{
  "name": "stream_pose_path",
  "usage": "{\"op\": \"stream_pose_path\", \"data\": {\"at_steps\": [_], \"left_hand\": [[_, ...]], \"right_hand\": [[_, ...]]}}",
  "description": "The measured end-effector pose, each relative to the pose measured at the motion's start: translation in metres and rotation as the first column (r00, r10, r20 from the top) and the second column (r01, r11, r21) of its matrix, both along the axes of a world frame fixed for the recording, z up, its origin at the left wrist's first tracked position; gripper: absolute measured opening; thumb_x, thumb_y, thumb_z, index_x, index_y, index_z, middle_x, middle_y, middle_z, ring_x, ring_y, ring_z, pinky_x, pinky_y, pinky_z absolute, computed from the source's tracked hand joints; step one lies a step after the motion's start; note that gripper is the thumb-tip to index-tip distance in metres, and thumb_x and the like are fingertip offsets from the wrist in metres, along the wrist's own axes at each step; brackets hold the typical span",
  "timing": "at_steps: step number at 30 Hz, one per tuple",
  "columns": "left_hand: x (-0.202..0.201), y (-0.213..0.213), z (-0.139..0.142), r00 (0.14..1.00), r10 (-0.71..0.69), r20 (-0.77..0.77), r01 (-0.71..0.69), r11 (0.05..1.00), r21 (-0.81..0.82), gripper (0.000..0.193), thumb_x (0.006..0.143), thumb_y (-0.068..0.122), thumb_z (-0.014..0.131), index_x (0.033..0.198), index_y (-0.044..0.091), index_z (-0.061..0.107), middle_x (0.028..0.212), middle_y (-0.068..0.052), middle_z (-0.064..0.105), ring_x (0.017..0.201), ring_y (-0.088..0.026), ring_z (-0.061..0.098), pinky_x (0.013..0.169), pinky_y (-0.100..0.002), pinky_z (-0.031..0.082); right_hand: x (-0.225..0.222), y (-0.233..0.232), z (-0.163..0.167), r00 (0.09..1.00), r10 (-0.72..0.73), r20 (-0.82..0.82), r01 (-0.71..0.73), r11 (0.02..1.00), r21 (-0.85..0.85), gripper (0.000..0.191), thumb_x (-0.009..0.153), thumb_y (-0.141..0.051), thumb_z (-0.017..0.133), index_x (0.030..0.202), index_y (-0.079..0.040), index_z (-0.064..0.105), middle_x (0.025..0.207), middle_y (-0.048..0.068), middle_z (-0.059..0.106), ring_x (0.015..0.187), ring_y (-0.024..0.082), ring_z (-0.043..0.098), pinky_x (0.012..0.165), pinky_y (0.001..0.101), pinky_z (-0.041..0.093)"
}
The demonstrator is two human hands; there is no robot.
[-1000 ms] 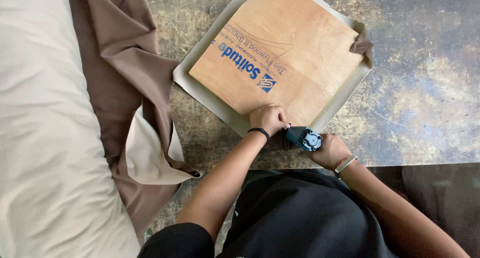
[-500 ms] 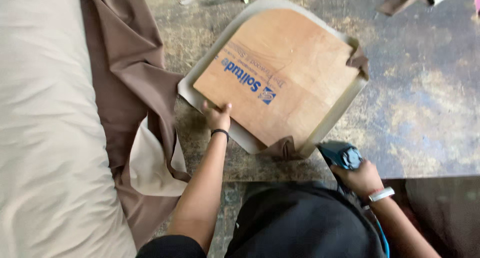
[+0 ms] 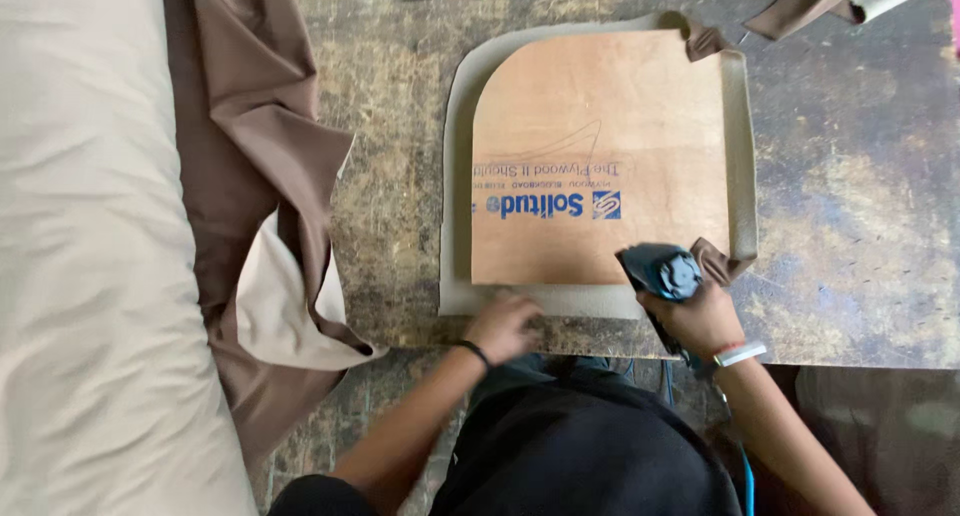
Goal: The person staples brown fabric onto a plywood chair seat using a pneumatic staple gun, pulling the fabric taut and folding the edges over the board. They flip and reposition the seat panel between staples, then press and smooth the fabric to align it before continuing to staple around the edges.
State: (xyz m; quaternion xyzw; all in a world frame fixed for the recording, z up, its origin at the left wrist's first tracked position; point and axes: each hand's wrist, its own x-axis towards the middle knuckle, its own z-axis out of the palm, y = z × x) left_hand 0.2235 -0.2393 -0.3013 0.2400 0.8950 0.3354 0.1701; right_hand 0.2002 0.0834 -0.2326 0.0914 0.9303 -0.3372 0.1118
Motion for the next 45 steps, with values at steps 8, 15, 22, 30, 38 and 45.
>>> {"op": "stream_pose_path", "data": {"at_steps": [8, 15, 22, 30, 38, 45], "left_hand": [[-0.022, -0.116, -0.014, 0.993, -0.114, -0.022, 0.100, 0.937, -0.335, 0.044, 0.077, 0.014, 0.076, 0.121, 0.011, 0.068, 0.132, -0.005, 0.058, 0.130, -0.026, 0.052, 0.105, -0.040, 0.048], [-0.025, -0.115, -0.033, 0.948, -0.158, -0.276, 0.032, 0.912, -0.410, 0.032, 0.094, 0.006, 0.063, 0.123, 0.016, 0.070, 0.128, -0.003, 0.059, 0.130, -0.025, 0.052, 0.114, -0.045, 0.044], [-0.027, -0.114, -0.029, 0.908, -0.141, -0.394, 0.078, 0.982, -0.170, 0.025, 0.087, 0.005, 0.064, 0.105, 0.017, 0.075, 0.125, -0.004, 0.072, 0.125, -0.025, 0.063, 0.115, -0.044, 0.044], [-0.059, -0.117, -0.003, 0.865, -0.431, -0.256, 0.417, 0.902, -0.108, 0.023, 0.077, 0.000, 0.070, 0.098, 0.007, 0.075, 0.092, -0.009, 0.074, 0.096, -0.026, 0.070, 0.091, -0.040, 0.057], [-0.155, -0.064, -0.005, 0.777, -0.568, -0.273, 0.535, 0.823, -0.189, 0.012, 0.079, 0.005, 0.067, 0.084, 0.013, 0.075, 0.096, -0.003, 0.072, 0.110, -0.026, 0.064, 0.092, -0.041, 0.053], [-0.153, -0.067, 0.004, 0.953, -0.231, -0.198, 0.243, 0.969, 0.036, 0.016, 0.077, 0.027, 0.077, 0.084, 0.013, 0.073, 0.101, -0.006, 0.067, 0.110, -0.030, 0.058, 0.096, -0.044, 0.049]], "right_hand": [[-0.047, -0.047, -0.011, 0.944, 0.170, 0.283, -0.227, 0.957, 0.181, 0.063, 0.075, -0.061, 0.077, 0.093, 0.000, 0.079, 0.086, 0.027, 0.074, 0.084, 0.040, 0.073, 0.079, 0.0461, 0.058], [-0.081, -0.111, -0.002, 0.926, 0.264, 0.270, -0.314, 0.935, 0.162, 0.055, 0.078, -0.054, 0.072, 0.094, -0.003, 0.079, 0.092, 0.026, 0.074, 0.088, 0.043, 0.072, 0.082, 0.0478, 0.058], [-0.110, -0.160, 0.029, 0.945, 0.108, 0.309, -0.198, 0.940, 0.279, 0.057, 0.084, -0.058, 0.069, 0.100, -0.005, 0.078, 0.099, 0.028, 0.073, 0.095, 0.044, 0.071, 0.081, 0.0489, 0.059], [-0.116, -0.173, 0.013, 0.949, 0.131, 0.286, -0.221, 0.925, 0.310, 0.058, 0.086, -0.059, 0.067, 0.100, -0.004, 0.079, 0.099, 0.027, 0.074, 0.095, 0.042, 0.072, 0.082, 0.0471, 0.060], [-0.118, -0.168, 0.011, 0.938, 0.202, 0.281, -0.272, 0.933, 0.235, 0.062, 0.087, -0.065, 0.064, 0.098, -0.005, 0.077, 0.099, 0.026, 0.072, 0.095, 0.043, 0.070, 0.082, 0.0494, 0.057], [-0.093, -0.151, 0.013, 0.913, 0.067, 0.402, -0.118, 0.988, 0.102, 0.050, 0.085, -0.046, 0.069, 0.096, 0.003, 0.076, 0.089, 0.028, 0.077, 0.079, 0.037, 0.078, 0.074, 0.0445, 0.062]]}}
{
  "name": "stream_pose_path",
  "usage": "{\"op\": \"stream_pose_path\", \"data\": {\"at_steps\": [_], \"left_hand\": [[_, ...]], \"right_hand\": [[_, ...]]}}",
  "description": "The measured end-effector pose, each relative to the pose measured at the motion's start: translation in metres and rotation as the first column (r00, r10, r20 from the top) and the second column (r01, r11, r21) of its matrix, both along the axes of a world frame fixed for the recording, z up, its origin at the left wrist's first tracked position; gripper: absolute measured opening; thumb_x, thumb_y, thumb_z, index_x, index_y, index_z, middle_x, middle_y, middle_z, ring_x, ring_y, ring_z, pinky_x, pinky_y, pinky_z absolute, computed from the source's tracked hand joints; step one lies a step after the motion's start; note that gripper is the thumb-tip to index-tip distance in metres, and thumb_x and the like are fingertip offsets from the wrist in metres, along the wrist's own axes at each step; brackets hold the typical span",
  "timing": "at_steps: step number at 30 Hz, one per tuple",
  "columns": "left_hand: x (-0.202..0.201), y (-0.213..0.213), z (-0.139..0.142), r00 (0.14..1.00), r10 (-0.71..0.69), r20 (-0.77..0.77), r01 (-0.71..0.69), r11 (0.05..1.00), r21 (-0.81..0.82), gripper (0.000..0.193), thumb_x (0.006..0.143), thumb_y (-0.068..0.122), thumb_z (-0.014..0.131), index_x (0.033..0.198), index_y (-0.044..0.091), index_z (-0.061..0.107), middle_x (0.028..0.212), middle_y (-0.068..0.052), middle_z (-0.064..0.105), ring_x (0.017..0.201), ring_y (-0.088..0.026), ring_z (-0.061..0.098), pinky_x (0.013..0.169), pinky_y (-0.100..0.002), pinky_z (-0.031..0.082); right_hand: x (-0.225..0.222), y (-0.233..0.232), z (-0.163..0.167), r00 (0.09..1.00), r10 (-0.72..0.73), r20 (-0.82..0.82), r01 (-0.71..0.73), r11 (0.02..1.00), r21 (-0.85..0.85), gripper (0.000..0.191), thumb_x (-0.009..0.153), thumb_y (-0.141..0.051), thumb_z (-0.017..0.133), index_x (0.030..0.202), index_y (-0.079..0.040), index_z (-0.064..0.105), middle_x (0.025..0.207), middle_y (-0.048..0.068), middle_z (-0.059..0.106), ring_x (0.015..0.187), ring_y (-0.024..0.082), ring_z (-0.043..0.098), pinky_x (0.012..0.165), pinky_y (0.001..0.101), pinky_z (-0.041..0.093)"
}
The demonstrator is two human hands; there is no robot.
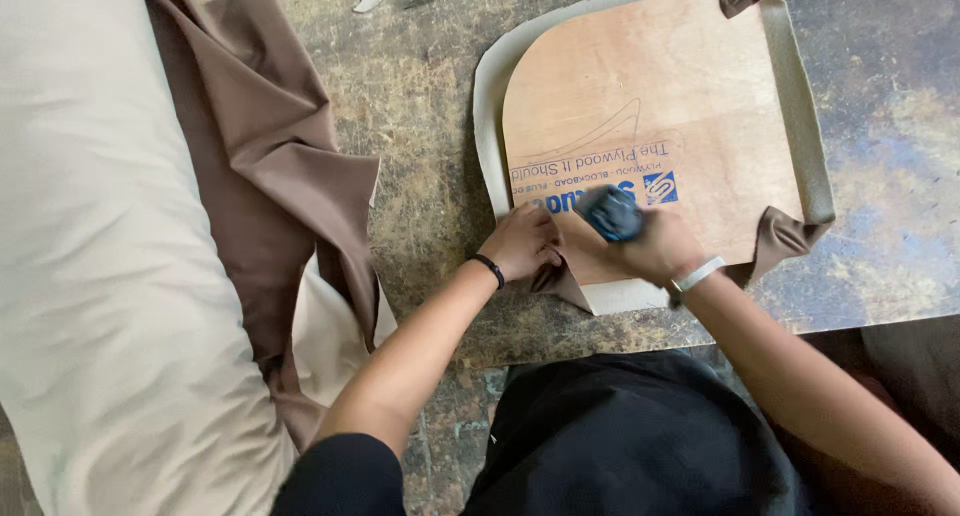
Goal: The person staples brown fabric onto a plywood chair seat using a pneumatic staple gun, pulling the fabric taut and folding the edges over the board. They flip and reposition the seat panel between staples, then press and smooth the fabric to align it before continuing to staple around the edges.
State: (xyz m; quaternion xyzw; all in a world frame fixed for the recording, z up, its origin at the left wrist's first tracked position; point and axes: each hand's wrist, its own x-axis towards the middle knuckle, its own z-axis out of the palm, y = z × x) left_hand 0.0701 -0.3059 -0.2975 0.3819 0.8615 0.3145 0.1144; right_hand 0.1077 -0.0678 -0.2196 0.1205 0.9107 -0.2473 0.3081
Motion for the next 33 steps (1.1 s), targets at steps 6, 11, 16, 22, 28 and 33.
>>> {"op": "stream_pose_path", "data": {"at_steps": [6, 11, 16, 22, 28, 33], "left_hand": [[-0.014, 0.016, -0.006, 0.999, -0.021, -0.033, 0.016, 0.990, -0.139, 0.024, 0.074, 0.039, 0.085, 0.074, 0.017, 0.074, 0.088, 0.000, 0.068, 0.101, -0.023, 0.059, 0.100, -0.042, 0.044], [-0.016, 0.016, -0.009, 0.997, 0.040, 0.059, -0.033, 0.993, -0.112, 0.023, 0.074, 0.036, 0.084, 0.078, 0.019, 0.070, 0.088, 0.004, 0.068, 0.098, -0.021, 0.059, 0.096, -0.039, 0.046], [-0.022, 0.017, -0.017, 0.995, 0.058, 0.077, -0.049, 0.992, -0.116, 0.023, 0.074, 0.035, 0.085, 0.076, 0.019, 0.069, 0.085, 0.004, 0.069, 0.095, -0.019, 0.061, 0.094, -0.037, 0.046], [-0.016, 0.013, -0.037, 0.973, 0.228, -0.021, -0.227, 0.973, 0.048, 0.011, 0.088, 0.029, 0.079, 0.088, 0.021, 0.072, 0.094, 0.002, 0.073, 0.101, -0.018, 0.065, 0.096, -0.037, 0.052], [0.006, -0.004, -0.060, 0.610, 0.768, 0.195, -0.792, 0.600, 0.114, 0.059, 0.075, 0.033, 0.088, 0.114, 0.001, 0.058, 0.103, -0.015, 0.068, 0.092, -0.030, 0.068, 0.079, -0.043, 0.056], [0.052, 0.040, -0.062, 0.487, 0.714, 0.503, -0.789, 0.606, -0.096, 0.035, 0.078, 0.031, 0.085, 0.094, 0.008, 0.065, 0.084, -0.009, 0.076, 0.076, -0.023, 0.075, 0.069, -0.038, 0.060]], "right_hand": [[0.084, -0.001, -0.005, 0.997, -0.079, -0.020, 0.078, 0.995, -0.059, 0.050, 0.069, -0.037, 0.083, 0.098, 0.003, 0.075, 0.089, 0.027, 0.076, 0.082, 0.035, 0.077, 0.076, 0.0448, 0.062], [0.082, -0.026, -0.022, 0.994, -0.036, -0.102, 0.022, 0.990, -0.139, 0.044, 0.070, -0.036, 0.078, 0.091, 0.003, 0.077, 0.083, 0.027, 0.075, 0.082, 0.038, 0.077, 0.077, 0.0450, 0.060], [0.070, -0.036, -0.022, 0.998, 0.005, -0.070, -0.008, 0.999, -0.033, 0.042, 0.073, -0.036, 0.079, 0.088, 0.003, 0.076, 0.082, 0.027, 0.073, 0.082, 0.040, 0.074, 0.076, 0.0454, 0.059], [0.077, -0.010, -0.020, 0.998, -0.032, 0.048, 0.035, 0.998, -0.055, 0.049, 0.076, -0.045, 0.078, 0.087, 0.003, 0.077, 0.078, 0.022, 0.077, 0.076, 0.034, 0.079, 0.075, 0.0429, 0.061], [0.109, 0.056, -0.016, 0.968, -0.245, -0.049, 0.244, 0.970, -0.026, 0.048, 0.074, -0.044, 0.083, 0.090, 0.001, 0.077, 0.076, 0.019, 0.077, 0.076, 0.033, 0.077, 0.073, 0.0429, 0.059], [0.119, 0.102, 0.002, 0.882, -0.453, -0.134, 0.444, 0.891, -0.092, 0.047, 0.072, -0.038, 0.086, 0.090, 0.004, 0.072, 0.071, 0.016, 0.074, 0.069, 0.034, 0.075, 0.065, 0.0458, 0.059]]}}
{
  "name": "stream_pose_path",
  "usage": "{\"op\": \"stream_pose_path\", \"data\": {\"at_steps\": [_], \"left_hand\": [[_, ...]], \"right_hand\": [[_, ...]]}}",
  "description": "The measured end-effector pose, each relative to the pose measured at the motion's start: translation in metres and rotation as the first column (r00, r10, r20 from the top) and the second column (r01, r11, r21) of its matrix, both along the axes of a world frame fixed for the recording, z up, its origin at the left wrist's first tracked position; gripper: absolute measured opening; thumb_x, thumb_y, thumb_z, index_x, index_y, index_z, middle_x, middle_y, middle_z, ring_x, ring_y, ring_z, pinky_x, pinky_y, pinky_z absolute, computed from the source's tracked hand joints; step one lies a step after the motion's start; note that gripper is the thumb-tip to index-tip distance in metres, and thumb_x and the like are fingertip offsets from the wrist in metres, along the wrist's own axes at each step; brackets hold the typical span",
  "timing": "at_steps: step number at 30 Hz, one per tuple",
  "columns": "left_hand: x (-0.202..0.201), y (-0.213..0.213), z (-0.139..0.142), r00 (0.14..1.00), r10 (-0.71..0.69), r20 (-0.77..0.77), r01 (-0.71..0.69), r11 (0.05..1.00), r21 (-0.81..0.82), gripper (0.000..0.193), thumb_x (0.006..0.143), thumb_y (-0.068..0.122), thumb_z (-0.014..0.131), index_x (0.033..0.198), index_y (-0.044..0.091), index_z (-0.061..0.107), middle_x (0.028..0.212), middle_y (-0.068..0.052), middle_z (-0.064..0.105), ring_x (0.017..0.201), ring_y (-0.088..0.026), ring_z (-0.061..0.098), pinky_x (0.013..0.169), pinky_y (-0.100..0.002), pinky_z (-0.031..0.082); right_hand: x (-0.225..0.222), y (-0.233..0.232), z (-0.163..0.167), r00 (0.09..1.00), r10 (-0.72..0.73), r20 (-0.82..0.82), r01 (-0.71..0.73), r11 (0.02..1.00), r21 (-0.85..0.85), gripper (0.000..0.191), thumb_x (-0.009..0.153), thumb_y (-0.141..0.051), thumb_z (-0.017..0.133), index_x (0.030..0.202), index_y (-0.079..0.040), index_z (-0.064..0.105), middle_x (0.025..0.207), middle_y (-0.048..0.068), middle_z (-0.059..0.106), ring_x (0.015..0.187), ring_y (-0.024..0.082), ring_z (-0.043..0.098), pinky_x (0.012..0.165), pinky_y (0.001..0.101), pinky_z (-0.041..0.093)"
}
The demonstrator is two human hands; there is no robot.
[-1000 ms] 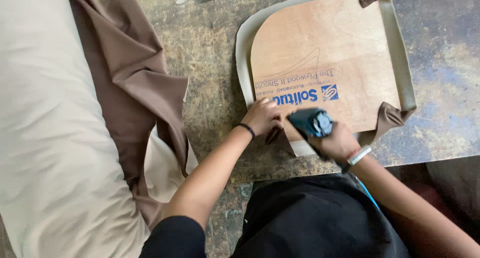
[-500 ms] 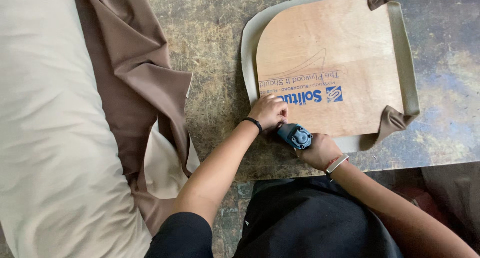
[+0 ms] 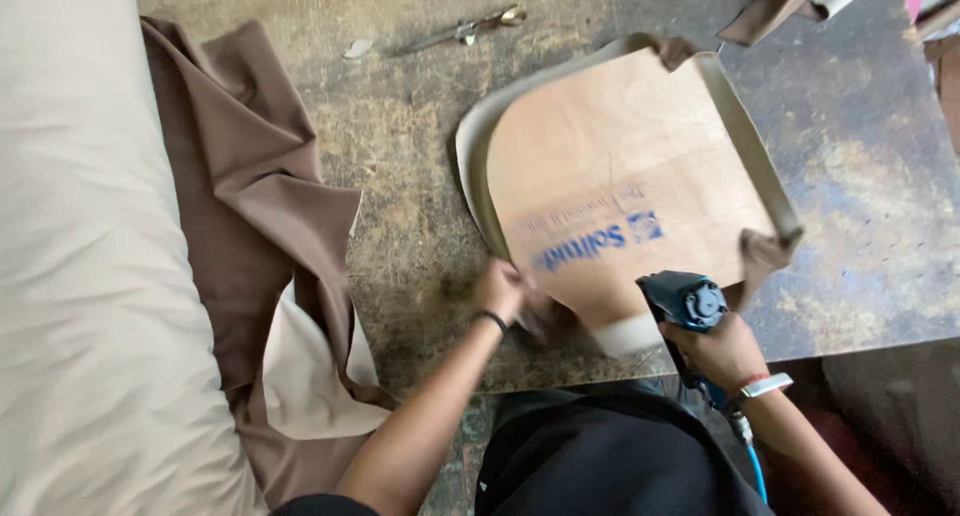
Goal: The person staples brown fabric onto a plywood chair seat using a pneumatic staple gun, pulling the fabric taut and folding the edges over the board. They flip and reposition the seat panel between staples, then press and smooth the fabric to align it before continuing to staple around the edges.
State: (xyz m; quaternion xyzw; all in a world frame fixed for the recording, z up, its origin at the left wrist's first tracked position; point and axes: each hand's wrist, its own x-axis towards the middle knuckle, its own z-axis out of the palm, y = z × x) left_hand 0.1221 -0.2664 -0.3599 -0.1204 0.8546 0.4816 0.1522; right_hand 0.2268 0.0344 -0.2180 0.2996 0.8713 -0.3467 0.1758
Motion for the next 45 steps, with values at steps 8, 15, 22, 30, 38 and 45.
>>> {"op": "stream_pose_path", "data": {"at_steps": [8, 15, 22, 30, 38, 45], "left_hand": [[0.076, 0.094, 0.027, 0.881, -0.445, 0.162, 0.434, 0.895, 0.103, 0.018, 0.091, 0.029, 0.069, 0.098, 0.014, 0.077, 0.091, -0.010, 0.077, 0.083, -0.024, 0.074, 0.076, -0.039, 0.059], [-0.071, -0.008, 0.055, 0.978, 0.200, 0.056, -0.164, 0.907, -0.387, 0.054, 0.097, 0.045, 0.069, 0.135, 0.013, 0.049, 0.128, -0.014, 0.058, 0.083, -0.027, 0.072, 0.064, -0.040, 0.063], [-0.118, -0.011, 0.055, 0.997, 0.051, 0.057, -0.023, 0.911, -0.412, 0.030, 0.088, 0.037, 0.077, 0.108, 0.016, 0.072, 0.122, -0.012, 0.066, 0.107, -0.032, 0.069, 0.088, -0.044, 0.057], [-0.123, -0.014, 0.043, 0.900, 0.434, 0.027, -0.418, 0.845, 0.333, 0.051, 0.084, 0.022, 0.086, 0.122, 0.002, 0.058, 0.115, -0.013, 0.065, 0.099, -0.021, 0.062, 0.085, -0.039, 0.049], [-0.119, -0.002, 0.034, 0.892, 0.448, -0.065, -0.445, 0.894, 0.049, 0.035, 0.088, 0.032, 0.080, 0.084, -0.002, 0.074, 0.070, -0.017, 0.069, 0.061, -0.026, 0.062, 0.064, -0.042, 0.049], [-0.112, 0.021, 0.038, 0.898, 0.399, -0.185, -0.403, 0.915, 0.017, 0.021, 0.090, 0.025, 0.075, 0.080, 0.006, 0.074, 0.071, -0.014, 0.072, 0.062, -0.026, 0.067, 0.061, -0.042, 0.052]], "right_hand": [[-0.007, 0.034, 0.009, 0.995, 0.084, -0.055, -0.077, 0.991, 0.110, 0.043, 0.075, -0.041, 0.084, 0.082, 0.001, 0.077, 0.065, 0.017, 0.071, 0.060, 0.024, 0.069, 0.062, 0.0396, 0.054], [-0.027, 0.043, -0.009, 0.975, 0.181, 0.132, -0.192, 0.979, 0.074, 0.052, 0.074, -0.049, 0.080, 0.082, 0.003, 0.079, 0.071, 0.022, 0.076, 0.067, 0.033, 0.077, 0.068, 0.0419, 0.059], [-0.042, 0.040, -0.034, 0.961, 0.215, 0.176, -0.248, 0.948, 0.198, 0.059, 0.075, -0.049, 0.082, 0.086, 0.009, 0.078, 0.082, 0.030, 0.074, 0.082, 0.041, 0.075, 0.077, 0.0453, 0.060], [-0.063, 0.032, -0.033, 0.949, 0.200, 0.245, -0.242, 0.958, 0.155, 0.058, 0.075, -0.048, 0.080, 0.092, 0.008, 0.078, 0.088, 0.029, 0.077, 0.084, 0.039, 0.078, 0.080, 0.0442, 0.062], [-0.178, -0.044, -0.006, 0.916, 0.376, 0.141, -0.399, 0.893, 0.206, 0.053, 0.080, -0.048, 0.076, 0.099, 0.002, 0.076, 0.096, 0.028, 0.073, 0.092, 0.042, 0.072, 0.083, 0.0457, 0.058], [-0.184, -0.061, 0.017, 0.928, 0.323, 0.187, -0.362, 0.900, 0.243, 0.051, 0.082, -0.045, 0.071, 0.098, 0.002, 0.078, 0.095, 0.030, 0.074, 0.090, 0.042, 0.075, 0.084, 0.0465, 0.060]]}}
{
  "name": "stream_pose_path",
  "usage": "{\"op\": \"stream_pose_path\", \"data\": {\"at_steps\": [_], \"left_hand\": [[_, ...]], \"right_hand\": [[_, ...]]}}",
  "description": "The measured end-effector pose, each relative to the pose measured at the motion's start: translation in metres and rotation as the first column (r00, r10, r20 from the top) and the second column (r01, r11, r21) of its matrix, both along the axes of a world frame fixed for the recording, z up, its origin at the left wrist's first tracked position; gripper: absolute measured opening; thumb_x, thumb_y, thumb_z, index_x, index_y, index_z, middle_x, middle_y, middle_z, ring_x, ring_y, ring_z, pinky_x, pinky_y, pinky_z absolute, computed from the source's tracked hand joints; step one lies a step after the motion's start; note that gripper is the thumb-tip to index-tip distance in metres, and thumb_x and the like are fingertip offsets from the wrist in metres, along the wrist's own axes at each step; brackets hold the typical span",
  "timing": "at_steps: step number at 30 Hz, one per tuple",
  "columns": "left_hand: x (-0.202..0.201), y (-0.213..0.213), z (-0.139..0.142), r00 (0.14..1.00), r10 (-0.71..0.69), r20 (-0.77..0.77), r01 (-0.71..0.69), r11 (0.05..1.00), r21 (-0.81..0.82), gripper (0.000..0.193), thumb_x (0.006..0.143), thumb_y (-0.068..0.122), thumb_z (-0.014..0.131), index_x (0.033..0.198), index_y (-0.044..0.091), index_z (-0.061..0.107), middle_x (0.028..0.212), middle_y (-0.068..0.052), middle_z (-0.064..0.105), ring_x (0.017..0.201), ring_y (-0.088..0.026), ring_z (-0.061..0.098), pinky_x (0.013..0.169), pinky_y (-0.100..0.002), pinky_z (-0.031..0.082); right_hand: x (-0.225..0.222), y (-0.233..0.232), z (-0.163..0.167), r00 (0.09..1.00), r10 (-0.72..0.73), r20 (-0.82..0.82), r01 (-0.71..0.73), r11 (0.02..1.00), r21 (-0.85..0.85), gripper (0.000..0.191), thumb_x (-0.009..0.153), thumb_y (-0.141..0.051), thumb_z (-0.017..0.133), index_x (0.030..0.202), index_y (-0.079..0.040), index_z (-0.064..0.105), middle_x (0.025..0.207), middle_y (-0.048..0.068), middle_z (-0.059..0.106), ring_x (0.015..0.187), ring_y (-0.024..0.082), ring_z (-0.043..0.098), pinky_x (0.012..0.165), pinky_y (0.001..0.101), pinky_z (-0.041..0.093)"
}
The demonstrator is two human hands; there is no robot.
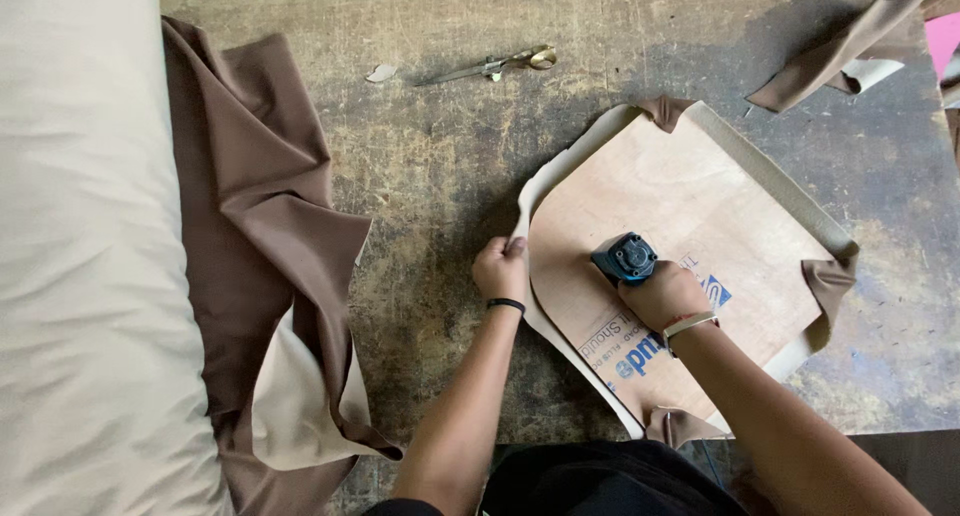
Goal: The person staples brown fabric onto a plywood chair seat using a pneumatic staple gun, pulling the fabric taut and folding the edges over the board. They flip and reposition the seat panel between staples, then press and smooth the fabric to align it before continuing to staple around the edges.
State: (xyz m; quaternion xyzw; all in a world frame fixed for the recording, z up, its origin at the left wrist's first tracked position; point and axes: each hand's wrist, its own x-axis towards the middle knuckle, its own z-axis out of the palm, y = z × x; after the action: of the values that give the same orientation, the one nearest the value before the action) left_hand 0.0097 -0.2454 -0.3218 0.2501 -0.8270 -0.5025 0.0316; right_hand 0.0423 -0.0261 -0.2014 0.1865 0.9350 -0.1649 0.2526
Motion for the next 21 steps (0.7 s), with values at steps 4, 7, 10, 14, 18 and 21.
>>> {"op": "stream_pose_path", "data": {"at_steps": [4, 7, 10, 14, 18, 21], "left_hand": [[-0.005, 0.015, 0.006, 0.968, -0.225, -0.112, 0.191, 0.949, -0.251, 0.013, 0.089, 0.017, 0.071, 0.079, 0.010, 0.074, 0.081, -0.014, 0.075, 0.072, -0.030, 0.072, 0.064, -0.045, 0.056], [-0.006, 0.028, 0.001, 0.929, -0.352, -0.118, 0.295, 0.893, -0.340, 0.010, 0.088, 0.015, 0.069, 0.081, 0.009, 0.073, 0.087, -0.015, 0.073, 0.078, -0.035, 0.072, 0.069, -0.048, 0.057], [-0.005, 0.041, -0.006, 0.916, -0.390, -0.094, 0.323, 0.856, -0.403, 0.011, 0.089, 0.014, 0.066, 0.082, 0.009, 0.073, 0.091, -0.015, 0.072, 0.083, -0.037, 0.070, 0.074, -0.049, 0.056], [0.008, 0.052, -0.008, 0.907, -0.419, -0.034, 0.348, 0.794, -0.499, 0.014, 0.092, 0.012, 0.061, 0.089, 0.004, 0.071, 0.105, -0.019, 0.070, 0.097, -0.039, 0.066, 0.084, -0.049, 0.055], [0.039, 0.068, 0.006, 0.908, -0.418, -0.015, 0.360, 0.800, -0.481, 0.032, 0.099, 0.013, 0.050, 0.120, -0.004, 0.066, 0.127, -0.020, 0.063, 0.120, -0.038, 0.058, 0.100, -0.049, 0.049], [0.062, 0.092, 0.016, 0.920, -0.388, 0.053, 0.359, 0.782, -0.509, 0.062, 0.091, 0.026, 0.054, 0.140, -0.012, 0.052, 0.139, -0.029, 0.048, 0.134, -0.046, 0.042, 0.108, -0.052, 0.038]], "right_hand": [[-0.005, -0.003, 0.001, 1.000, -0.009, 0.027, 0.009, 1.000, 0.012, 0.052, 0.083, -0.046, 0.071, 0.096, 0.003, 0.077, 0.093, 0.031, 0.073, 0.090, 0.044, 0.074, 0.083, 0.0472, 0.060], [-0.006, -0.001, -0.003, 1.000, -0.005, 0.024, 0.005, 1.000, 0.022, 0.053, 0.083, -0.047, 0.071, 0.094, 0.004, 0.077, 0.093, 0.032, 0.073, 0.091, 0.045, 0.074, 0.083, 0.0477, 0.059], [-0.005, 0.005, -0.010, 1.000, 0.000, -0.002, 0.000, 1.000, -0.003, 0.054, 0.083, -0.048, 0.071, 0.093, 0.005, 0.077, 0.093, 0.033, 0.072, 0.092, 0.046, 0.073, 0.083, 0.0484, 0.059], [-0.008, 0.015, -0.017, 0.998, 0.053, -0.017, -0.053, 0.998, -0.042, 0.057, 0.077, -0.048, 0.076, 0.095, 0.006, 0.075, 0.093, 0.034, 0.071, 0.092, 0.047, 0.071, 0.084, 0.0492, 0.057], [-0.031, 0.021, -0.017, 0.996, 0.090, 0.028, -0.084, 0.984, -0.158, 0.055, 0.074, -0.047, 0.075, 0.097, 0.003, 0.077, 0.092, 0.031, 0.074, 0.092, 0.045, 0.073, 0.083, 0.0495, 0.057], [-0.054, 0.017, -0.012, 0.981, 0.195, -0.006, -0.194, 0.970, -0.146, 0.061, 0.073, -0.048, 0.080, 0.097, 0.008, 0.075, 0.093, 0.032, 0.075, 0.094, 0.042, 0.075, 0.085, 0.0467, 0.058]]}}
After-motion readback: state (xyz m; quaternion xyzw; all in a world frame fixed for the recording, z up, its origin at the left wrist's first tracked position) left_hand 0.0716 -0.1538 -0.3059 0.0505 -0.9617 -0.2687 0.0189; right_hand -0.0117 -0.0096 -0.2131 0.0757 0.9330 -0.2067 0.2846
